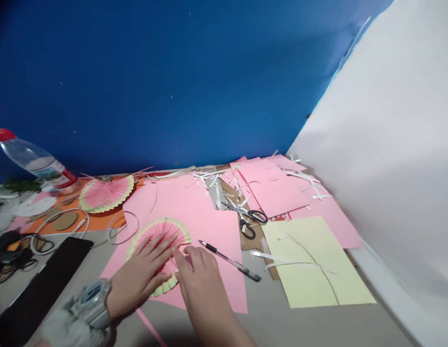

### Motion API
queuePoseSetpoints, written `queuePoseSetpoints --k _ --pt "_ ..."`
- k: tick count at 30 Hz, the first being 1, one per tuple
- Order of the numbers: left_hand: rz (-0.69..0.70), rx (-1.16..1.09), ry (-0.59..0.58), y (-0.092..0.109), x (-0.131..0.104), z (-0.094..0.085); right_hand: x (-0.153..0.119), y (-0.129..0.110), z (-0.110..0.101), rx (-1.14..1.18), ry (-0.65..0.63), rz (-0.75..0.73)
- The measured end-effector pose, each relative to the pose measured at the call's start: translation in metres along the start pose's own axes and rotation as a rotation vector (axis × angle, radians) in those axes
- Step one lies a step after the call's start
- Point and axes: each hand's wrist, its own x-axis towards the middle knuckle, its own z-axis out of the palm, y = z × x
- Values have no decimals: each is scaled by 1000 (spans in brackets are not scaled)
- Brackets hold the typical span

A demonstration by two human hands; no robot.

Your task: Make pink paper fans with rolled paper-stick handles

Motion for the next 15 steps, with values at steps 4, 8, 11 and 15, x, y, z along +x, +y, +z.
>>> queuePoseSetpoints --k 4,8,11,15 --pt "-16 -8 2 -6 -2 8 -4 -9 4 26 -39 -84" --pt "-1 -15 -12 -12 -2 6 -3 -13 0 21 -38 -114" --pt "-3 -19 -18 -15 -2 7 0 -9 -3 7 -33 -111" --pt "-25 -23 -14 -16 -2 7 -2 7 -2 -18 -39 -100"
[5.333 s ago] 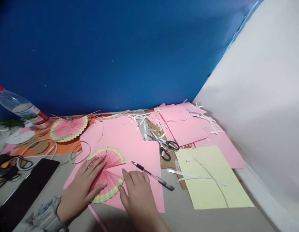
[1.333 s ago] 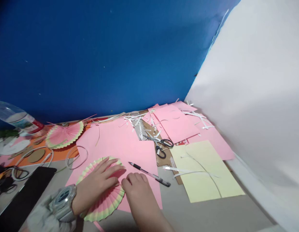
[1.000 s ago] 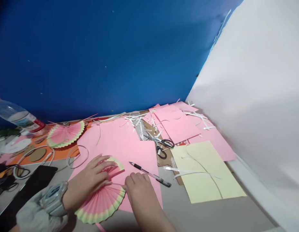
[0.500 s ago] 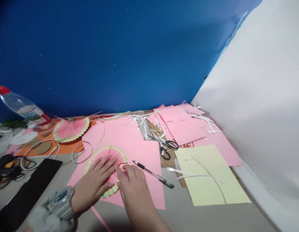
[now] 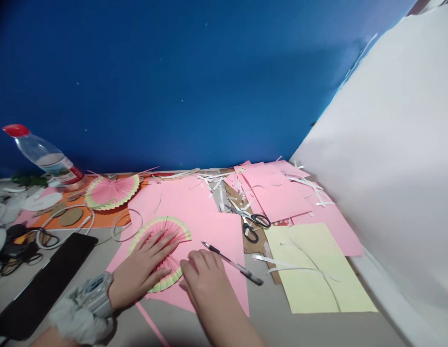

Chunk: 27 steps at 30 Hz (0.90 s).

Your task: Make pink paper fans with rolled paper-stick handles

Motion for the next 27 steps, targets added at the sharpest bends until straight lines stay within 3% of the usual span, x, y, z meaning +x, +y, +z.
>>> queuePoseSetpoints --k 5,10,13,20,24,27 --pt "-28 -3 28 3 -4 -11 -9 11 -1 -37 -13 70" --pt "-139 39 74 -3 -18 -29 -11 -2 -6 -62 -41 89" --pt "-189 70 88 -9 -28 -34 -6 -15 0 -65 -110 -14" --pt "-243 131 97 -9 -52 -39 10 -40 30 -125 -294 -434" --pt "-278 131 128 -8 -71 -37 10 -38 34 -156 -329 -481" --pt "-335 27 183 -3 -79 -35 11 -34 22 -126 -347 -450"
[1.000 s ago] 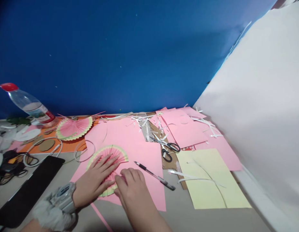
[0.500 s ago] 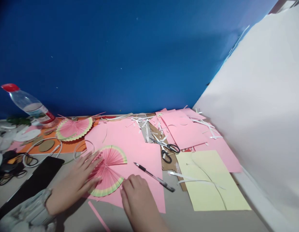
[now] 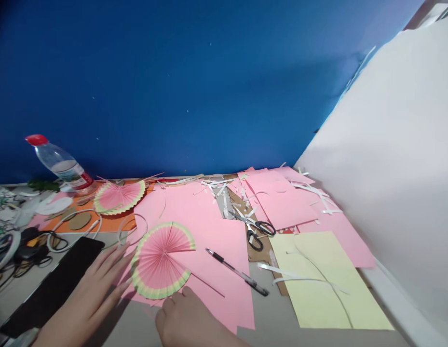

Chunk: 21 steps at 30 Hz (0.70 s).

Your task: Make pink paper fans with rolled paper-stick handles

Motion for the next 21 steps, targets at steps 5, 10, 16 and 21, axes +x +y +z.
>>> queuePoseSetpoints --k 5,10,16,21 --pt "-248 -753 61 22 11 -22 -15 7 -63 119 44 205" --pt "-239 -851 31 44 35 -63 -16 10 -138 528 66 311" --pt "-114 -960 96 71 59 -95 -4 7 -176 555 174 215" --pt "69 -993 285 87 84 -127 4 8 -189 580 319 197"
